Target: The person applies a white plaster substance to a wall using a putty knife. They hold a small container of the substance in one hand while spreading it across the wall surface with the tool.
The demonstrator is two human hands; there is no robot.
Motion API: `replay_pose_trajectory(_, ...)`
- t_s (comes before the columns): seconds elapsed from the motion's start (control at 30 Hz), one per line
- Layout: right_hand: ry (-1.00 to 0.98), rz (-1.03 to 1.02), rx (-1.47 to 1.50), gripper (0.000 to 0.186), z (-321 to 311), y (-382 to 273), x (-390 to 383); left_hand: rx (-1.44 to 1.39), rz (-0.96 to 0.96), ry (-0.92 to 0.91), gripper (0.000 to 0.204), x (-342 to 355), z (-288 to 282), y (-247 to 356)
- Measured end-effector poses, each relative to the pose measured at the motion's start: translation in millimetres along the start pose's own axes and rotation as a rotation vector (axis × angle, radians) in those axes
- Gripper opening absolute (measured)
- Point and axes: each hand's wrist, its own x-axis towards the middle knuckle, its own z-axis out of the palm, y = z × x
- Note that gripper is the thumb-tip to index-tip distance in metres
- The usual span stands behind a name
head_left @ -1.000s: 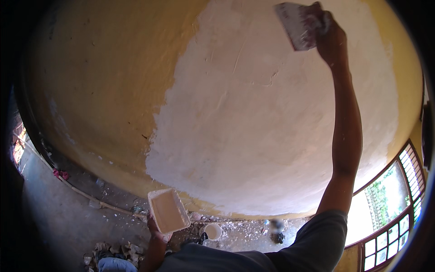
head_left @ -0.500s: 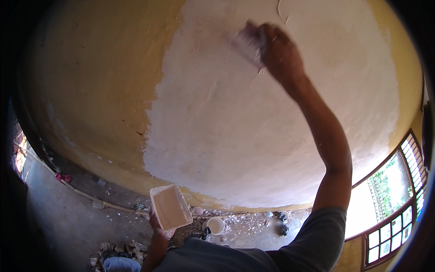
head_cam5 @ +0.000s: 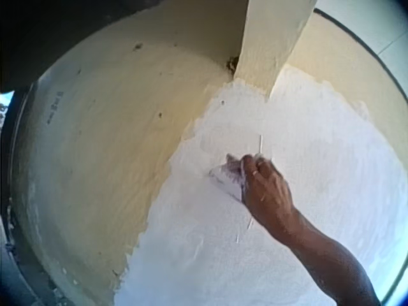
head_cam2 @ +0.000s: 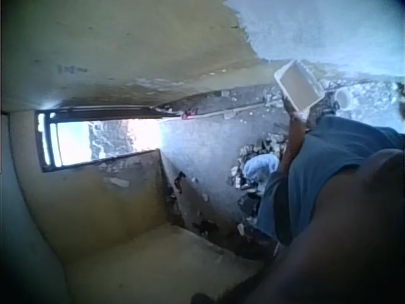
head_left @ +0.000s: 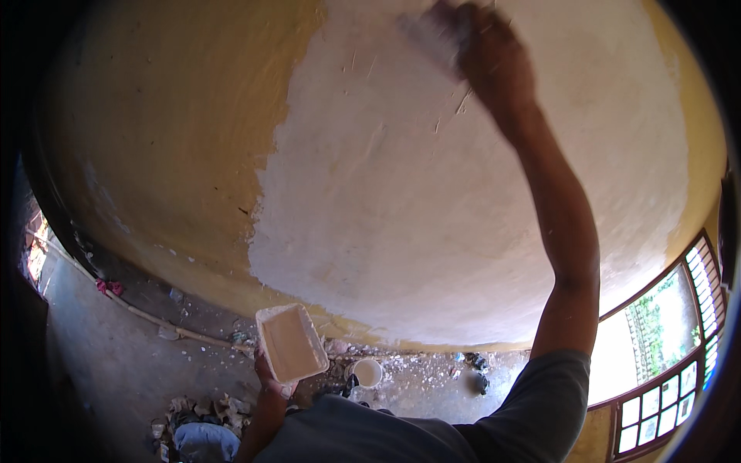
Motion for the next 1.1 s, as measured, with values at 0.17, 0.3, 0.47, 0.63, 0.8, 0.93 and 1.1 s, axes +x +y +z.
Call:
replay_pose_trajectory(0.17,-0.144,0.137,0.138,0.019,-33,26,3,-0.021,0.025,0.056,0.052,-10,7,6)
replay_pose_trajectory(0.3,-0.414,-0.071,0.096,0.015,-15,-21,-103,-0.045,-0.004,0.051,0.055,2,-23,-2)
replay_pose_trajectory(0.47,-0.301,-0.123,0.006,0.015,-12,11,-94,-0.067,-0.032,0.047,0.059,10,-45,-8)
replay_pose_trajectory(0.63,-0.081,0.039,-0.207,0.025,-28,90,-7,-0.023,-0.009,0.043,0.053,-3,0,1)
replay_pose_trajectory(0.8,0.198,0.467,0.685,0.031,-76,93,8,-0.032,-0.070,0.115,0.051,-7,5,1)
replay_pose_trajectory(0.93,-0.049,0.771,1.135,0.020,-12,-23,-138,-0.075,-0.072,0.096,0.053,-8,1,2)
replay_pose_trajectory(1.1,-0.161,0.926,1.111,0.016,43,-52,-211,-0.040,-0.047,0.059,0.053,-8,7,2)
